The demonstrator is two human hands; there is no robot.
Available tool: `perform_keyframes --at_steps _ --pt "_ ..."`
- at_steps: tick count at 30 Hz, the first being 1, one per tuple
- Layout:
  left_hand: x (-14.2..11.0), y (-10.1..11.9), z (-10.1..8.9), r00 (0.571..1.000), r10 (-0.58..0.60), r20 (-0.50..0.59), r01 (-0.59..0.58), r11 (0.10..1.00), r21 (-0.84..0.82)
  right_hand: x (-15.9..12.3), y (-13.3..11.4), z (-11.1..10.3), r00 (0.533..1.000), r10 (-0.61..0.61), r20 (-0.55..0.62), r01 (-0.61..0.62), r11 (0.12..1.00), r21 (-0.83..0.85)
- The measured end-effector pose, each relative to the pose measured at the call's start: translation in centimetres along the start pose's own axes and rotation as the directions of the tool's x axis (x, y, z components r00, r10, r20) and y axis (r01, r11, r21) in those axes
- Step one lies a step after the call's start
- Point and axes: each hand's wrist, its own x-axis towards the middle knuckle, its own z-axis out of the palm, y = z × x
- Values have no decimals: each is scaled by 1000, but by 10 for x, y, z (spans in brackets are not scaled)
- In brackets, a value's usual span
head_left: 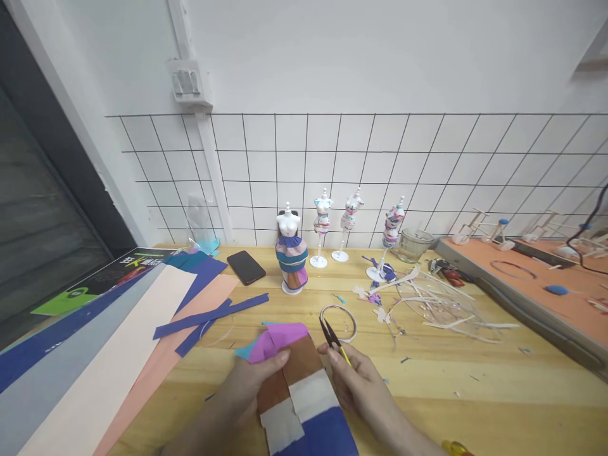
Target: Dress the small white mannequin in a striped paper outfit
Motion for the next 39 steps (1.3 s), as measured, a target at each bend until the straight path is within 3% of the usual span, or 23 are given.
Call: perform_keyframes --at_steps 4,12,19,32,39 --pt "2 9 -5 999 -50 -5 50 996 -69 0 5 -7 999 -35 33 34 999 8" --pt "6 16 -20 1000 -10 -12 9 998 -56 -4 2 -12 994 -38 99 47 994 -94" --pt "5 21 -26 999 -2 50 5 999 -52 -6 -6 -10 986 62 154 -26 974 -226" --pt "4 24 -25 982 134 131 -132 991 -26 -7 -8 -7 985 77 156 -28 957 -290" --pt "3 25 -25 977 148 157 -150 989 5 -10 -14 -6 980 72 187 -7 945 -327"
